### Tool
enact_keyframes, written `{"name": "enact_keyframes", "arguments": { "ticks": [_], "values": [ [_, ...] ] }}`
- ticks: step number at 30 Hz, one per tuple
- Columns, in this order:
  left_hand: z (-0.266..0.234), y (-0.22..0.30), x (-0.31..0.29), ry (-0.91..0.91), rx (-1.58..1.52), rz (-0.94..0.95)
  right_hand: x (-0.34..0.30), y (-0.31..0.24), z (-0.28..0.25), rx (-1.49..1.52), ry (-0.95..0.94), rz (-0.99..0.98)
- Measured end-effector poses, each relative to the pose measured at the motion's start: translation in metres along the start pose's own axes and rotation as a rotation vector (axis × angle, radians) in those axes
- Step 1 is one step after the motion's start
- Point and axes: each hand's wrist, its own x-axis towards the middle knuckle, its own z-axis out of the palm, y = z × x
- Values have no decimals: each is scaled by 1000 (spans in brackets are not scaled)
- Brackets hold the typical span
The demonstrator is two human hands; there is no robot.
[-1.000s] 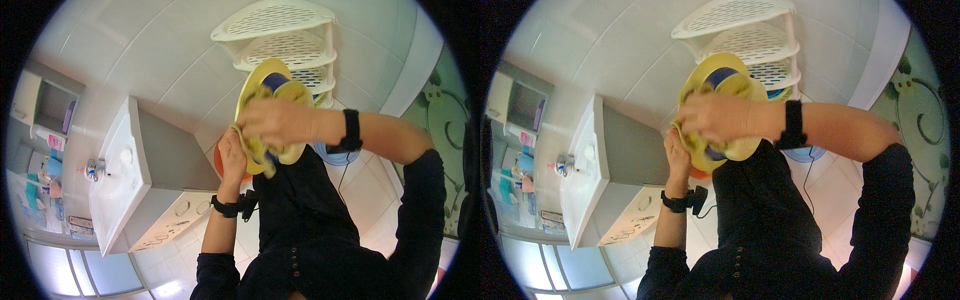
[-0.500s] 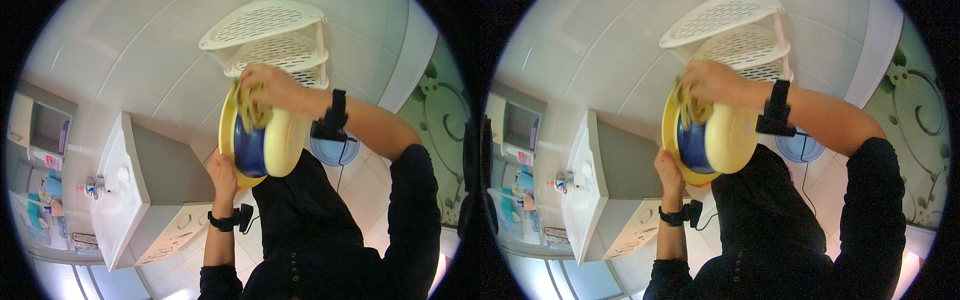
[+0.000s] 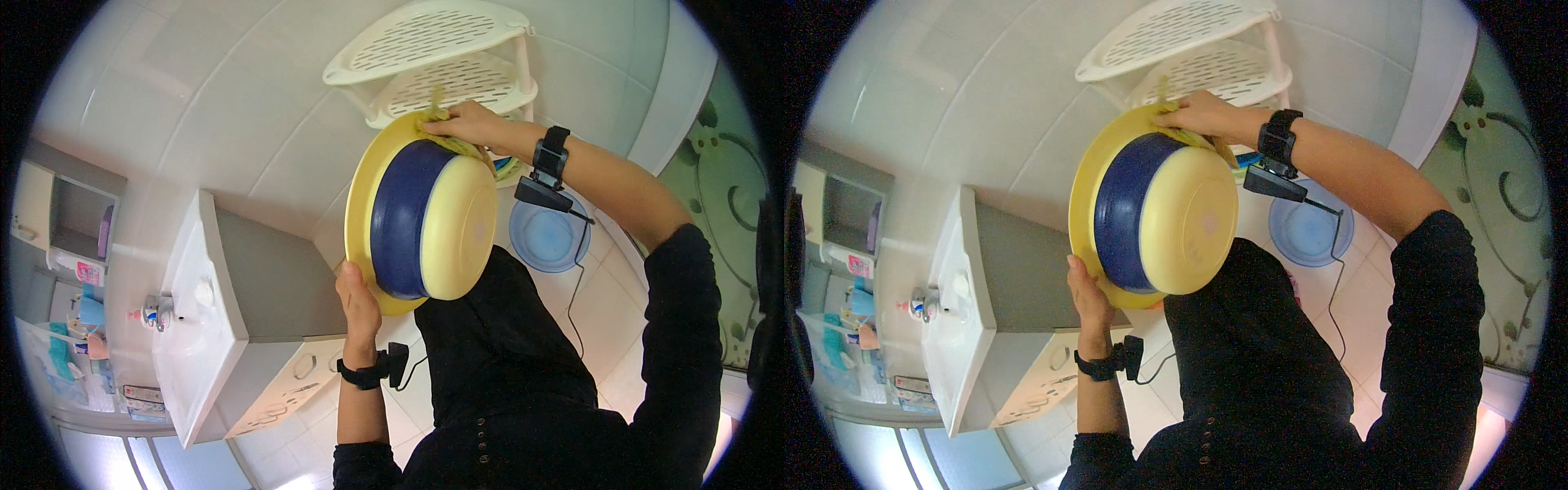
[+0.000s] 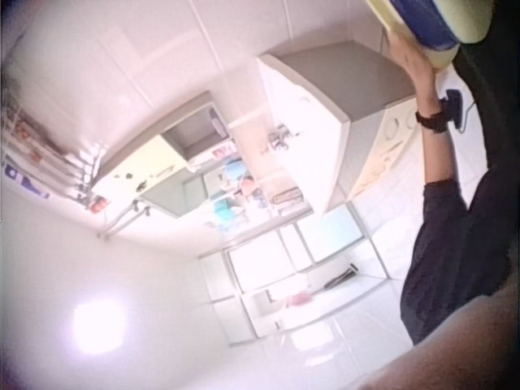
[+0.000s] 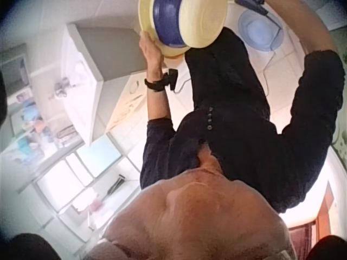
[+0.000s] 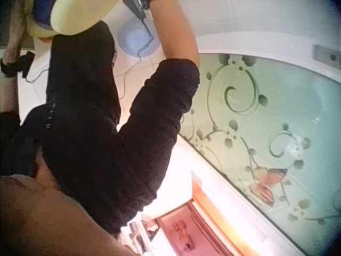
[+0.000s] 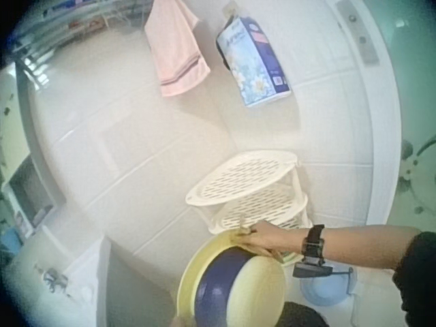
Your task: The person wipes the inside and outside of several plastic basins with a yellow cloth. They handle a blue basin, a yellow basin with a blue rim, and an orange basin, placing each on a white wall-mounted rack after wiping.
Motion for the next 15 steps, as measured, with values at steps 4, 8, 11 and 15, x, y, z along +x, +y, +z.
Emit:
{"name": "enact_keyframes", "arguments": {
  "ticks": [4, 8, 11, 15],
  "values": [
    [11, 6, 7, 17, -10, -65, -14, -29, 16, -294, 72, -265],
    [9, 3, 13, -54, 24, 10, -37, -38, 36, -428, 276, -742],
    [6, -1, 13, -104, 54, -15, -55, -48, 47, -498, 260, -891],
    [12, -2, 11, -21, 38, 39, -76, -61, 63, -573, 64, -1087]
  ]
}}
